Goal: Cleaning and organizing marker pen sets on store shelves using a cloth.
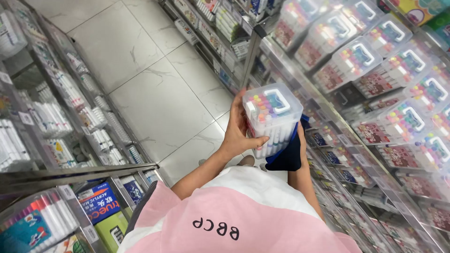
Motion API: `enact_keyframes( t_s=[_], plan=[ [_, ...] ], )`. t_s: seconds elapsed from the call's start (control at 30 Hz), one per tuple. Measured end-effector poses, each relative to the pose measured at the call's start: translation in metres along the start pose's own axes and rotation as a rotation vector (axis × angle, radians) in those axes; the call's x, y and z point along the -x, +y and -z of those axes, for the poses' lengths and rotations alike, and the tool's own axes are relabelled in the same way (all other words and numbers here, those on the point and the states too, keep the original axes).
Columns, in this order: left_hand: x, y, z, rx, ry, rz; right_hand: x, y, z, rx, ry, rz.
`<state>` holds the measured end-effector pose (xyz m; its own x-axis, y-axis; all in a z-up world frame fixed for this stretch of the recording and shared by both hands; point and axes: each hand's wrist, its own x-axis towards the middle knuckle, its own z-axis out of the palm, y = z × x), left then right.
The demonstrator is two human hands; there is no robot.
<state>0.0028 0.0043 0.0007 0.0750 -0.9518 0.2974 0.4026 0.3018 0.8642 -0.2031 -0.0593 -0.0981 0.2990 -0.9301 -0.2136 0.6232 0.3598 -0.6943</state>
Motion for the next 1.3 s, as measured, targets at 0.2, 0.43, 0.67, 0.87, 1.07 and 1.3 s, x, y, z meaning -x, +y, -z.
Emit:
enact_keyframes(
  t_s=[0.2, 0.43, 0.67, 0.87, 1.07, 1.3],
  plan=[
    [0.019, 0.017, 0.006, 0.018, 0.119, -0.060, 0.009, 0.017, -0.031, -0.039, -0.039, -0.108],
    [0.042, 0.002, 0.000, -0.014, 0.137, -0.232, 0.007, 0.075, -0.009, -0.063, -0.086, -0.188],
    [0.061, 0.004, 0.008, -0.239, 0.079, -0.311, -0.007, 0.104, 0.012, -0.079, -0.126, -0.269],
    [0.072, 0.024, 0.018, -0.183, 0.128, -0.093, -0.009, 0.104, -0.013, -0.111, -0.146, -0.337],
    [0.082, 0.026, 0.016, -0.162, 0.078, -0.011, 0.023, 0.087, -0.021, -0.206, -0.082, -0.286],
    [0.079, 0.010, 0.008, -0.282, 0.054, 0.090, 0.093, 0.055, -0.019, -0.353, 0.082, -0.107]
  ],
)
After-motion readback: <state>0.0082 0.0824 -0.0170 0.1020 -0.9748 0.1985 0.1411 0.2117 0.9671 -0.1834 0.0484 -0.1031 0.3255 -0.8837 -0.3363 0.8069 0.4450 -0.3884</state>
